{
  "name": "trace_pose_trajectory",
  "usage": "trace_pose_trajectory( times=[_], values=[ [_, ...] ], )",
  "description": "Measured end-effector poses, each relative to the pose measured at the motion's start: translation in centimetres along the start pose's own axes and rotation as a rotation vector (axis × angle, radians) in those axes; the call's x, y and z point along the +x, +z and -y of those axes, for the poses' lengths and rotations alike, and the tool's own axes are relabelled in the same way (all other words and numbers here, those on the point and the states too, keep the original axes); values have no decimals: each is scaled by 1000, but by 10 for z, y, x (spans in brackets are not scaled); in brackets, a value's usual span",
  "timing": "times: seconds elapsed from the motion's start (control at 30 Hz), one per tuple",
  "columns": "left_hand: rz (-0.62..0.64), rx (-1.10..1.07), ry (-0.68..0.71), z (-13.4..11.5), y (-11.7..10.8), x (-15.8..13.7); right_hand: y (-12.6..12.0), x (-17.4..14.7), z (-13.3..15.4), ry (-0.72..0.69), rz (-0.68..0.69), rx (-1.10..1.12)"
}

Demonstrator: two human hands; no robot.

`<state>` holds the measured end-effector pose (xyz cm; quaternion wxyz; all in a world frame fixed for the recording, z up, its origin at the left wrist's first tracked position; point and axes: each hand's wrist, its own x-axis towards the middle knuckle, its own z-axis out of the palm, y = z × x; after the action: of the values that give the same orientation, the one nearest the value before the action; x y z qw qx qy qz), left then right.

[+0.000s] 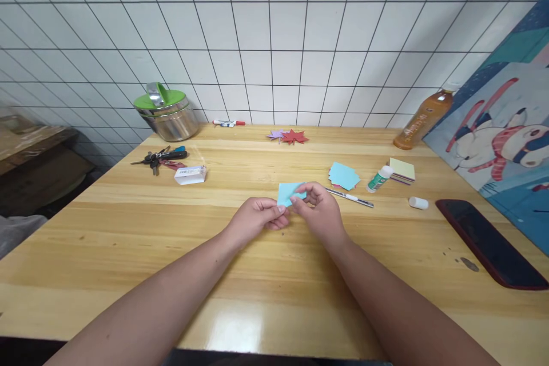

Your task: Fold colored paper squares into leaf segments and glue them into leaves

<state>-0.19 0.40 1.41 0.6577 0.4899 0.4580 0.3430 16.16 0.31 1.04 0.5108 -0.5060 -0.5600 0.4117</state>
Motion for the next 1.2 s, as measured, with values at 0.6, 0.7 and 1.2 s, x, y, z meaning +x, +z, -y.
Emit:
trace_pose_trajectory(
  times=[0.6, 0.7, 1.2],
  values=[
    [-67, 144, 160, -1, 3, 1, 6, -2, 0, 455, 129, 367],
    [-70, 168, 160, -2, 2, 1, 5, -2, 2, 446, 101, 366],
    [-115, 197, 127, -1, -7, 3, -9, 5, -1, 436, 16, 370]
  ],
)
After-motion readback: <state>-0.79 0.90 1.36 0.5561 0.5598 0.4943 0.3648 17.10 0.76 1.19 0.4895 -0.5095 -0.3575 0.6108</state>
